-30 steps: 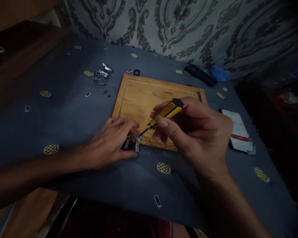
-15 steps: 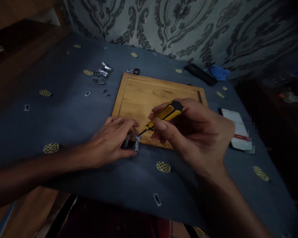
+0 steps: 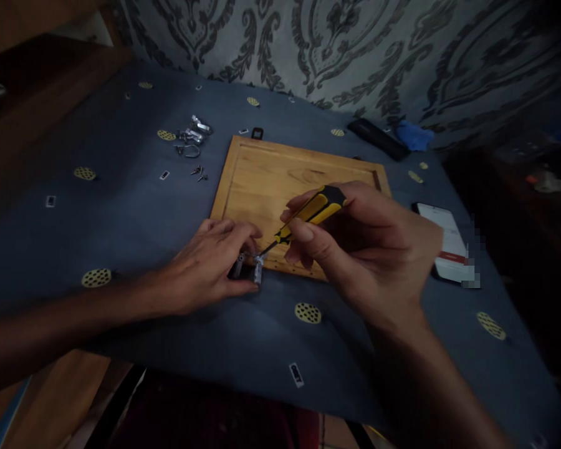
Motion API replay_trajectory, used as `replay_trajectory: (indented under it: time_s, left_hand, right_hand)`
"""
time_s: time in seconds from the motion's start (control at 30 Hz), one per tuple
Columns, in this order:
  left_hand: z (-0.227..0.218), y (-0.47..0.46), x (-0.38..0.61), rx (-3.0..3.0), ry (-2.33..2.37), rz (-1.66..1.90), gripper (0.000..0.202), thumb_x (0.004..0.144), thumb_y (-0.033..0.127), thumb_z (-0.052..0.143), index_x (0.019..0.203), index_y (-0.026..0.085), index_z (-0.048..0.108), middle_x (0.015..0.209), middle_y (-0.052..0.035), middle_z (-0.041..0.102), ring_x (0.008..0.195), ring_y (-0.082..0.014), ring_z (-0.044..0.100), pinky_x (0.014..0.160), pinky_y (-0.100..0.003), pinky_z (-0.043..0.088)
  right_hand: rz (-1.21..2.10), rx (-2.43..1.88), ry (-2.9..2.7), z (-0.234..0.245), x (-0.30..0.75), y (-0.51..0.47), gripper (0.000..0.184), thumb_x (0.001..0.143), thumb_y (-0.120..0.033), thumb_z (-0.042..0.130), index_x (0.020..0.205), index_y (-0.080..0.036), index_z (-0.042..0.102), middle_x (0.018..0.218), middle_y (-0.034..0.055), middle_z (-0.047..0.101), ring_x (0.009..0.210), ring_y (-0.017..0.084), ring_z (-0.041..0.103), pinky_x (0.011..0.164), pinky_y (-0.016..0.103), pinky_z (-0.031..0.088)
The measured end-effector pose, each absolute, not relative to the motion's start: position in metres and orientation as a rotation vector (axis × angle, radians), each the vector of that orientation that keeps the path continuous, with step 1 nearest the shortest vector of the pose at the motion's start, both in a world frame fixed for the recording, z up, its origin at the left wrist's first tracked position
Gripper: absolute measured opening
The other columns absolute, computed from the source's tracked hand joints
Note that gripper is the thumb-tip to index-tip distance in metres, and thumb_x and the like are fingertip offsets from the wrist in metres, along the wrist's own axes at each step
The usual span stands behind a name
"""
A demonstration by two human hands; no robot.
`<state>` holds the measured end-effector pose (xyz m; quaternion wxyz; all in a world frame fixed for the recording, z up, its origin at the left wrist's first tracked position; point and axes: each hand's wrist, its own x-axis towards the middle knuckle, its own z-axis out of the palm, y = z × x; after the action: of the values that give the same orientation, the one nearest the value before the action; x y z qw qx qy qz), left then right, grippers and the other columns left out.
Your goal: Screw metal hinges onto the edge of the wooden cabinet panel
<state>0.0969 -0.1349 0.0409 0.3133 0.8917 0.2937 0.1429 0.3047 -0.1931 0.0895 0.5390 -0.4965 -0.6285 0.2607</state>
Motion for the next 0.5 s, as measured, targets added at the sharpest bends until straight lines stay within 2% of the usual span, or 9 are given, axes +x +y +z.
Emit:
replay_trajectory:
  time_s: [0.17, 0.37, 0.5]
  left_hand:
    - [0.0407, -0.1348, 0.0968, 2.357, 0.78, 0.37, 0.049, 0.088, 0.027, 0.085, 0.126, 0.024, 0.055, 0.121, -0.0038, 0.072, 0.118, -0.0303, 0.064, 0.105, -0.043, 0.047]
    - [0.0439, -0.1345, 0.0973, 2.353, 0.78, 0.358, 0.046, 0.088, 0.028, 0.084, 0.124, 0.025, 0.055, 0.122, -0.0041, 0.072, 0.12, -0.0307, 0.065, 0.106, -0.045, 0.047]
    - [0.0427, -0.1342, 0.0973, 2.35, 0.771, 0.362, 0.048, 0.088, 0.026, 0.085, 0.125, 0.025, 0.053, 0.12, -0.0037, 0.073, 0.119, -0.0305, 0.065, 0.106, -0.045, 0.047]
  right_hand:
    - [0.574, -1.204, -1.501, 0.0887, 0.3047, -0.1918, 0.025, 0.091, -0.046, 0.09, 0.088, -0.026, 0.074, 0.084, -0.0012, 0.075, 0.057, 0.013, 0.065, 0.047, 0.03, 0.052]
    - [0.628, -1.186, -1.503, 0.0881, 0.3049, -0.192, 0.025, 0.091, -0.043, 0.091, 0.088, -0.026, 0.073, 0.076, -0.003, 0.071, 0.054, 0.013, 0.066, 0.045, 0.028, 0.051]
    - [0.67, -1.162, -1.457, 0.0843, 0.3023, -0.1905, 0.034, 0.086, -0.046, 0.094, 0.086, -0.026, 0.067, 0.078, -0.0032, 0.071, 0.053, 0.012, 0.062, 0.044, 0.027, 0.052]
